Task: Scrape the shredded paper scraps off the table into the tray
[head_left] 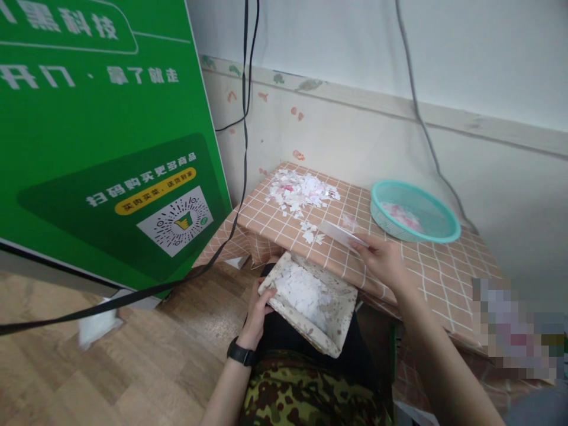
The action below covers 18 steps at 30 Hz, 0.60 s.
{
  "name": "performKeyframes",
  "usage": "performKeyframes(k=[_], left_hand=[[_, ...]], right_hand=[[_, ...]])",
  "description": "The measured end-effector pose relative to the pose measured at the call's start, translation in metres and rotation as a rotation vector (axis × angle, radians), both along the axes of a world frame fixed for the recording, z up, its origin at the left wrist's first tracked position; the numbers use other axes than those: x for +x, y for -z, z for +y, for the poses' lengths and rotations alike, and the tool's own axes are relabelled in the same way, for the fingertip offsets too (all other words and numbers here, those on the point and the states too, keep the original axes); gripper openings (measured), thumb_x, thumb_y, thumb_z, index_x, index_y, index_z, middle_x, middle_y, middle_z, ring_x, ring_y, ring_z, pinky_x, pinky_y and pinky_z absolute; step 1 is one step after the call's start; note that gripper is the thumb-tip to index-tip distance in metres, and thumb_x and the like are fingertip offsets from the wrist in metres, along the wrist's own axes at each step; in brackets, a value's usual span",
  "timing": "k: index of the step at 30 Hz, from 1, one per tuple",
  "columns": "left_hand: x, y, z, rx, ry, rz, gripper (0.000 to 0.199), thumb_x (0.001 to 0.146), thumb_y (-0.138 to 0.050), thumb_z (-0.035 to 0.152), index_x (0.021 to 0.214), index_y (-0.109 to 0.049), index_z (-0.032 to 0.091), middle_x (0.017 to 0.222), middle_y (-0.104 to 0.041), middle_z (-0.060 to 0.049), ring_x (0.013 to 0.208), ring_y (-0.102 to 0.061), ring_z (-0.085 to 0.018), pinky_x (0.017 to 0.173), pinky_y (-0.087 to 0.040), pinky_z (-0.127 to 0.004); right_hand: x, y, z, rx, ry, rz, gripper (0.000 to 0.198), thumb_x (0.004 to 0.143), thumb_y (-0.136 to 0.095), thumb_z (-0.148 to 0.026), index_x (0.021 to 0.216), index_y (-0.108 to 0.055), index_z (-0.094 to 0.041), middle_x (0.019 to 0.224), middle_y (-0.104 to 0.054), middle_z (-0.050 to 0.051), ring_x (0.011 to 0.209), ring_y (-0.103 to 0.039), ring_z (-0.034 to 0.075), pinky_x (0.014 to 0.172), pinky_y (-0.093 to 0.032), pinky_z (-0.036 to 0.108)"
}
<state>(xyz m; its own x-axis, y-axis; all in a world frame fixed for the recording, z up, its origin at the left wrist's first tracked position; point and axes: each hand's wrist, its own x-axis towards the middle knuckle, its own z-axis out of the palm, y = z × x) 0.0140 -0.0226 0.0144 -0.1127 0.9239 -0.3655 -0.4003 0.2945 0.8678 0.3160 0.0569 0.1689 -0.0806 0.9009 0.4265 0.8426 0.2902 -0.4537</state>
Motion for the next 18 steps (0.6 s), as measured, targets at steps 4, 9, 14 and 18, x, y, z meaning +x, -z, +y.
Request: performKeyframes(k=[4, 9, 14, 18], left_hand=[[0.0, -0.008, 0.0, -0.005, 0.006, 0.014, 0.046, 0.077, -0.071, 0.043, 0.116, -0.06, 0.022, 0.107, -0.069, -0.007, 0.095, -0.067, -0.027, 0.067, -0.059, -0.034], [-0.001, -0.017, 0.001, -0.046, 0.006, 0.054, 0.042, 0.078, -0.069, 0.042, 0.115, -0.06, 0.024, 0.109, -0.069, -0.007, 0.099, -0.067, -0.028, 0.068, -0.058, -0.033], [-0.003, -0.028, 0.002, -0.091, -0.021, 0.07, 0.042, 0.077, -0.07, 0.045, 0.113, -0.062, 0.024, 0.107, -0.071, -0.007, 0.095, -0.069, -0.027, 0.067, -0.058, -0.033], [-0.006, -0.033, 0.005, -0.091, -0.062, 0.049, 0.047, 0.075, -0.072, 0.047, 0.113, -0.063, 0.022, 0.101, -0.071, -0.007, 0.09, -0.069, -0.027, 0.065, -0.058, -0.032]], right_hand=[[0.001, 0.004, -0.007, 0.007, 0.027, -0.009, 0.03, 0.094, -0.06, -0.039, 0.108, -0.081, -0.023, 0.1, -0.081, 0.009, 0.072, -0.075, 0.024, 0.062, -0.054, 0.032], [-0.006, 0.002, -0.01, 0.037, 0.056, -0.024, 0.03, 0.095, -0.058, -0.037, 0.108, -0.081, -0.024, 0.094, -0.081, 0.008, 0.066, -0.073, 0.023, 0.059, -0.052, 0.032], [-0.015, -0.001, -0.021, -0.004, -0.025, -0.022, 0.028, 0.095, -0.058, -0.036, 0.106, -0.082, -0.025, 0.096, -0.081, 0.007, 0.063, -0.074, 0.022, 0.057, -0.055, 0.032], [-0.022, -0.001, -0.025, 0.034, -0.034, -0.014, 0.029, 0.094, -0.057, -0.034, 0.106, -0.081, -0.026, 0.1, -0.081, 0.008, 0.075, -0.078, 0.026, 0.064, -0.06, 0.035]])
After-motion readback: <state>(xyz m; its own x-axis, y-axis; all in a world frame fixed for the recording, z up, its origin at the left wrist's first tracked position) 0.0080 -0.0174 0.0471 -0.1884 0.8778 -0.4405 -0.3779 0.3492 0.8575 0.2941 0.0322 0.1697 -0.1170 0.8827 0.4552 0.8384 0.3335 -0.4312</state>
